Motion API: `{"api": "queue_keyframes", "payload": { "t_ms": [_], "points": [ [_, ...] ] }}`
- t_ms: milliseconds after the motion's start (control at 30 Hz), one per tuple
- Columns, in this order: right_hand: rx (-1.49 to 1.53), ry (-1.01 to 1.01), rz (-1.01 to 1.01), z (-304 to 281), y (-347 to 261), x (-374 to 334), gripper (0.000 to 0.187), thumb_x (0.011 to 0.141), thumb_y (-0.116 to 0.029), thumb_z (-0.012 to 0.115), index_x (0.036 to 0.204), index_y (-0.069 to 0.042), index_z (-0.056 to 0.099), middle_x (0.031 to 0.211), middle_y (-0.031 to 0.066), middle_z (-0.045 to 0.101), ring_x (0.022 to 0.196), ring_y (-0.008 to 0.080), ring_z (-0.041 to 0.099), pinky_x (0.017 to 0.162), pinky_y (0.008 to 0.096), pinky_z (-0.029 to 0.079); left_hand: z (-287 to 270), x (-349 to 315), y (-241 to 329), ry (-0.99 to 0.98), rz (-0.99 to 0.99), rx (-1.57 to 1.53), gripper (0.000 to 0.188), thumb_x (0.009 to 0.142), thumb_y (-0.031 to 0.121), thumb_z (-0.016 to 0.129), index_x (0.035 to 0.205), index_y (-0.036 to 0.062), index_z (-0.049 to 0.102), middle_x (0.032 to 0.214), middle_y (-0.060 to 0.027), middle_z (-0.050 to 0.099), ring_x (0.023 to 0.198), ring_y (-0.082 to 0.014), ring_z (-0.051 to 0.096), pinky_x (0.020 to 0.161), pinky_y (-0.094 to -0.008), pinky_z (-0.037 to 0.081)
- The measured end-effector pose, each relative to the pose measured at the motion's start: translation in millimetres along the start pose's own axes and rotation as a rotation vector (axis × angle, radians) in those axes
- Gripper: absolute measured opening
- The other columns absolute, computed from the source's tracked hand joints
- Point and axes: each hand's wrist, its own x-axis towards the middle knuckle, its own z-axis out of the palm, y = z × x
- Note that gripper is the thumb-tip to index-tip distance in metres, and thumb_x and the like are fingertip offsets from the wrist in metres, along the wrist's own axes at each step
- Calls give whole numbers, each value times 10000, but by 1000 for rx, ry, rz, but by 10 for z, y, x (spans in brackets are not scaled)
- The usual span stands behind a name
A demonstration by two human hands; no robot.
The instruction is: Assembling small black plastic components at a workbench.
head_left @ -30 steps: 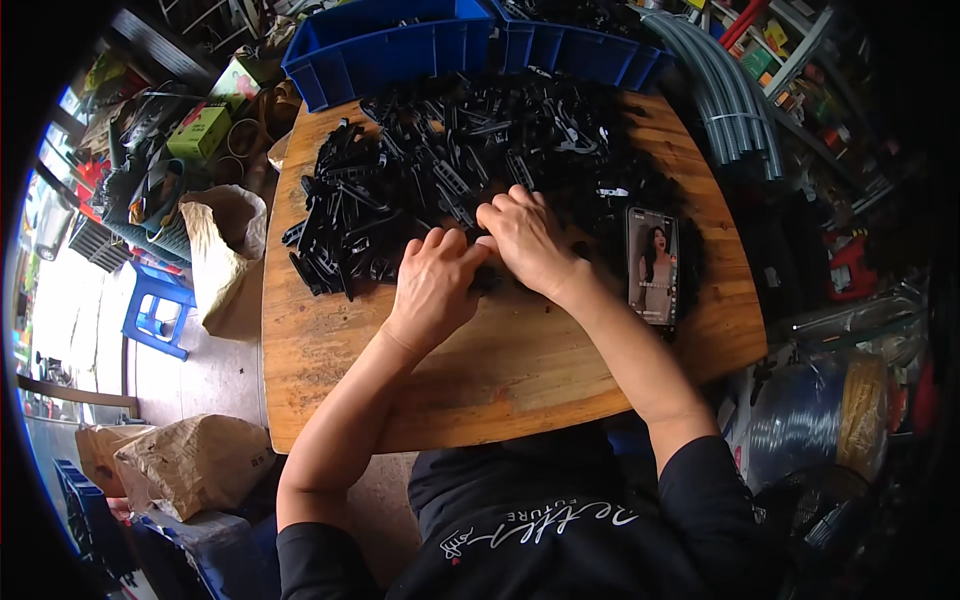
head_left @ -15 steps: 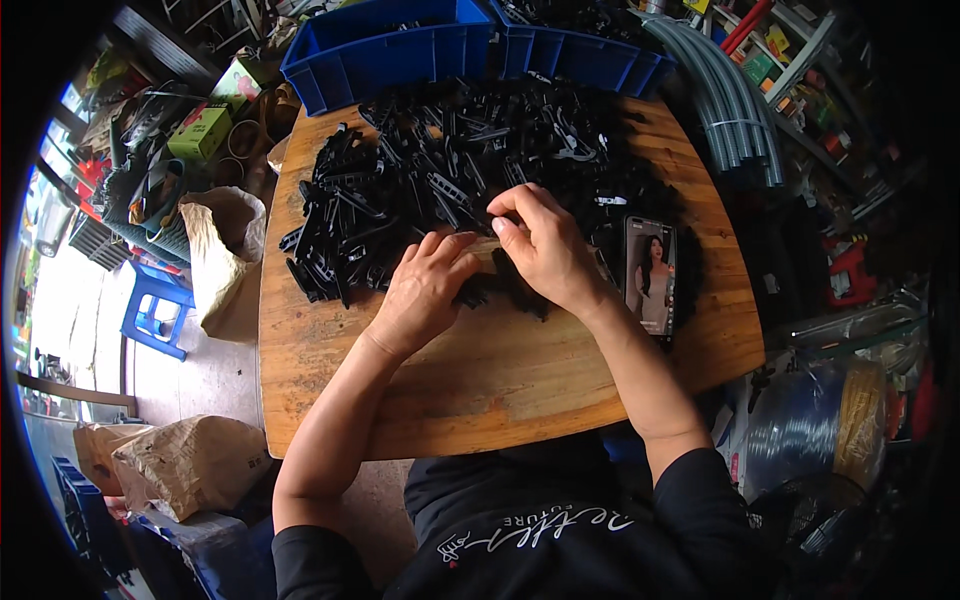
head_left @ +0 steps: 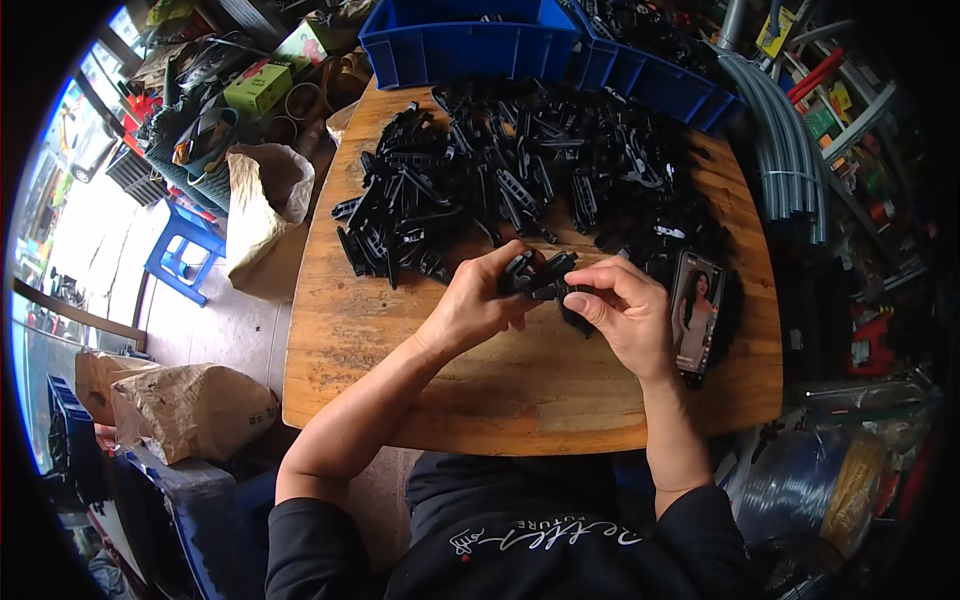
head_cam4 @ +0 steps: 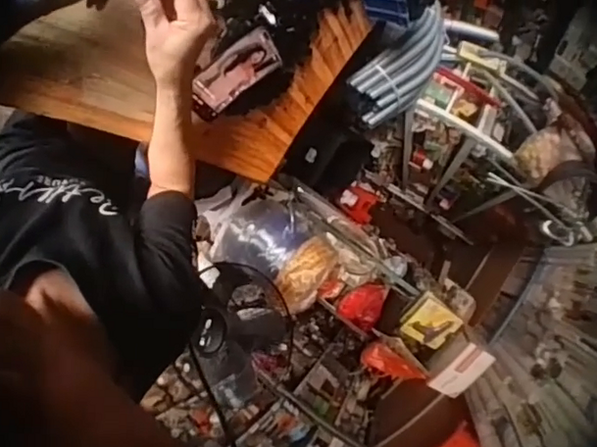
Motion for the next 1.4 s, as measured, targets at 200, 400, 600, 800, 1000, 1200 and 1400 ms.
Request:
{"api": "queue_keyframes", "payload": {
  "t_ms": [200, 400, 600, 800, 1000, 1200, 1400],
  "points": [
    [-147, 63, -131, 36, 59, 20, 221, 756, -32, 726, 969, -5, 672, 843, 40, 609, 738, 102, 564, 656, 210, 451, 42, 35, -145, 92, 408, 275, 414, 708, 59, 722, 1086, -22, 573, 820, -76, 636, 788, -154, 617, 722, -303, 483],
    [-350, 123, -268, 136, 2, 3, 251, 701, 0, 751, 939, -14, 673, 786, 53, 618, 702, 126, 584, 608, 233, 469, 71, 16, -148, 182, 473, 437, 311, 735, 110, 743, 983, -14, 602, 810, -143, 656, 723, -206, 662, 644, -304, 502],
    [-319, 191, -254, 164, 49, -3, 246, 692, 8, 753, 922, -13, 666, 772, 54, 619, 655, 121, 592, 568, 232, 466, 72, 19, -174, 183, 514, 535, 309, 743, 144, 757, 947, -18, 589, 783, -160, 647, 721, -262, 672, 628, -318, 512],
    [-255, 151, -179, 121, 84, 2, 316, 751, -109, 741, 1031, -15, 629, 844, 46, 621, 686, 113, 573, 611, 224, 472, 53, 22, -178, 144, 548, 531, 334, 753, 133, 751, 990, -24, 577, 817, -181, 647, 742, -270, 670, 645, -321, 514],
    [-65, -30, 59, 39, 193, -9, 424, 842, -315, 666, 1070, 13, 524, 845, 8, 593, 761, 56, 546, 665, 194, 460, 88, -33, -126, 100, 567, 387, 269, 782, 116, 702, 971, -10, 559, 758, -200, 621, 693, -350, 629, 591, -371, 482],
    [132, 75, 63, 106, 31, 20, 332, 802, -307, 721, 840, -18, 563, 658, 3, 584, 605, 43, 522, 534, 207, 406, 108, -104, -120, 139, 532, 488, 324, 761, 117, 735, 1022, -4, 588, 802, -148, 649, 673, -183, 630, 618, -294, 499],
    [59, -88, 182, -80, 62, 53, 394, 780, -402, 725, 692, -57, 555, 569, -53, 479, 547, 17, 426, 484, 186, 320, -1, -71, 60, -126, 224, 229, 296, 766, 102, 723, 1007, -12, 595, 772, -105, 662, 641, -146, 607, 599, -268, 486]
  ]
}}
